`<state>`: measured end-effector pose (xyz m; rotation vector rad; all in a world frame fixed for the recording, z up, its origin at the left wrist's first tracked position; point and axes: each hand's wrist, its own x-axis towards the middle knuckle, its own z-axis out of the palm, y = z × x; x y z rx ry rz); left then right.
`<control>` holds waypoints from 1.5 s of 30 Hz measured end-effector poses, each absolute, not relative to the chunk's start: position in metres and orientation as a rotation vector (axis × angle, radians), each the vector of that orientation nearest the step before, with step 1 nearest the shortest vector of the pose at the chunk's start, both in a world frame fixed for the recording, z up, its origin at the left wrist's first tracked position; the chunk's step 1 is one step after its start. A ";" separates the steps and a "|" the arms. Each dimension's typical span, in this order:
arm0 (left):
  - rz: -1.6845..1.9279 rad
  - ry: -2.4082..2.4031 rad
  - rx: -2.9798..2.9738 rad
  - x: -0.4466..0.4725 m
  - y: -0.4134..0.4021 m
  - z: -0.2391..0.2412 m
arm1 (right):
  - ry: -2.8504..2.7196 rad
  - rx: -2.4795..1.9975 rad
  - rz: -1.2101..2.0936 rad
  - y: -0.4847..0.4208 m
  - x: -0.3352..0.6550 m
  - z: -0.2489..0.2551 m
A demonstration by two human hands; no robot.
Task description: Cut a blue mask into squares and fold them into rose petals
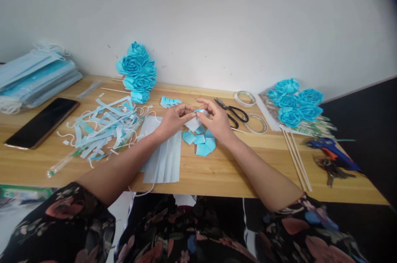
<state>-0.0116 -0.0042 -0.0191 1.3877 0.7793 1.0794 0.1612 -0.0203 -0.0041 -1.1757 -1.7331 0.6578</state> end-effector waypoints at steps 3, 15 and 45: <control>1.097 0.826 1.365 -0.013 -0.004 -0.018 | -1.711 -1.142 0.768 -0.021 0.163 -0.003; 1.176 0.867 1.367 -0.012 -0.004 -0.016 | -1.603 -1.171 0.802 -0.014 0.168 -0.002; 1.127 0.847 1.395 -0.013 -0.004 -0.017 | -1.720 -1.182 0.757 -0.016 0.166 -0.002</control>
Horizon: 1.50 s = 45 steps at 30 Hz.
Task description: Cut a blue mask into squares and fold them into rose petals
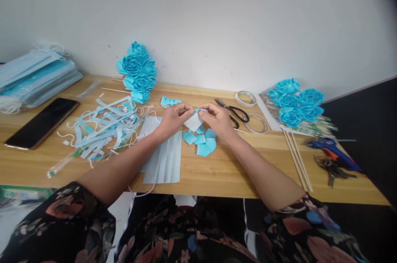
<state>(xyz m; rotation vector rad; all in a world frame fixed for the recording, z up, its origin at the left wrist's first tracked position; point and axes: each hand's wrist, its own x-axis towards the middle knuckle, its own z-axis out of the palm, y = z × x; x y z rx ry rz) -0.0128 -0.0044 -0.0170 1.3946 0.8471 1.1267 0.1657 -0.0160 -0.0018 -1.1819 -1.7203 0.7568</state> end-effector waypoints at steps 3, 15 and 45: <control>1.123 0.843 1.398 -0.013 -0.005 -0.016 | -1.717 -1.182 0.757 -0.016 0.167 -0.002; 1.128 0.854 1.393 -0.015 -0.005 -0.013 | -1.613 -1.152 0.826 -0.016 0.168 -0.006; 1.193 0.960 1.520 -0.016 -0.002 -0.029 | -1.592 -1.165 1.014 -0.016 0.164 -0.010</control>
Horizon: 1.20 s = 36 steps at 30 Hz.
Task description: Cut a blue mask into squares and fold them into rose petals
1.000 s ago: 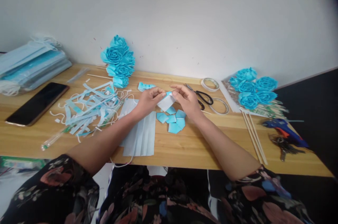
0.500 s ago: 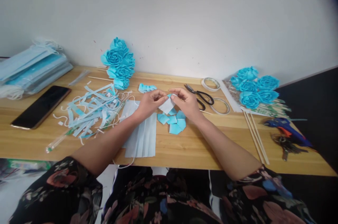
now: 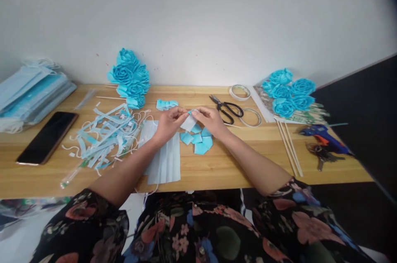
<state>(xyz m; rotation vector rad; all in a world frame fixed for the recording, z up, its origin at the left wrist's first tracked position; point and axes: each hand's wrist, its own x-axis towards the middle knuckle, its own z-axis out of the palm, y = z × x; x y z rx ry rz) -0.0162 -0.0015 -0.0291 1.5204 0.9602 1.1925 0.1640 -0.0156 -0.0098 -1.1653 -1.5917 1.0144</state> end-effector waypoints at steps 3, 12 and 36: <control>1.174 0.991 1.528 -0.017 -0.002 -0.029 | -1.597 -1.185 0.985 -0.014 0.165 -0.012; 1.183 1.020 1.540 -0.017 -0.003 -0.028 | -1.594 -1.102 1.045 -0.013 0.167 -0.010; 1.305 1.187 2.057 -0.020 -0.010 -0.012 | -1.926 -1.088 0.241 -0.020 0.160 -0.009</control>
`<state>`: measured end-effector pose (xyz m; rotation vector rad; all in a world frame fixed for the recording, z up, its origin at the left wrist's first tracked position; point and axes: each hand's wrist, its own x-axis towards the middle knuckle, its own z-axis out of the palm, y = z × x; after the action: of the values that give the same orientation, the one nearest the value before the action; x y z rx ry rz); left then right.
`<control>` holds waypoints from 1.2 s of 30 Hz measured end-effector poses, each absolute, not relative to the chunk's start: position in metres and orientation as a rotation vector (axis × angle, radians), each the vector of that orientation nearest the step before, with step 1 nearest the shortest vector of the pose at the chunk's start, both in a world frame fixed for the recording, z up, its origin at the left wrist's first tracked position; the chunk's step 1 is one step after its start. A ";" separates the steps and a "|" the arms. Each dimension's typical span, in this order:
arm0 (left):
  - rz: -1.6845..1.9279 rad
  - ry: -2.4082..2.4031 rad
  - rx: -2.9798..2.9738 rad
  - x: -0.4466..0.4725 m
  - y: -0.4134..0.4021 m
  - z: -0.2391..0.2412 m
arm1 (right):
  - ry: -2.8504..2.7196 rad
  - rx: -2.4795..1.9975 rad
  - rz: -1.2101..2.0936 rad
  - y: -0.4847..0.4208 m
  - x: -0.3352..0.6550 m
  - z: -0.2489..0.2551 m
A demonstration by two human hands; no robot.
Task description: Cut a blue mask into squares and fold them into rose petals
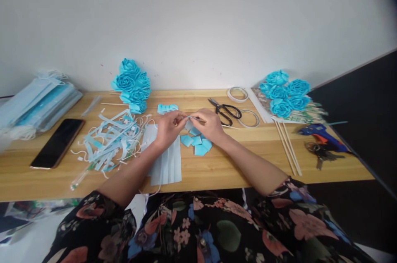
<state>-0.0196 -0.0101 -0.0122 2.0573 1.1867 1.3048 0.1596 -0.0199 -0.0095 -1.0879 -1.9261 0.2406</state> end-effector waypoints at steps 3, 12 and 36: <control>1.312 1.195 2.053 -0.019 -0.011 -0.011 | -1.922 -1.099 0.272 -0.020 0.160 -0.010; 1.348 1.124 1.892 -0.017 -0.017 -0.001 | -1.884 -1.172 0.426 -0.023 0.158 -0.003; 1.127 0.965 1.627 -0.020 -0.004 -0.011 | -1.652 -1.202 0.707 -0.022 0.164 0.001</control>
<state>-0.0202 -0.0042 -0.0115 1.6268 0.9655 1.1274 0.1636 -0.0219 0.0015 -1.2020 -1.6524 0.7073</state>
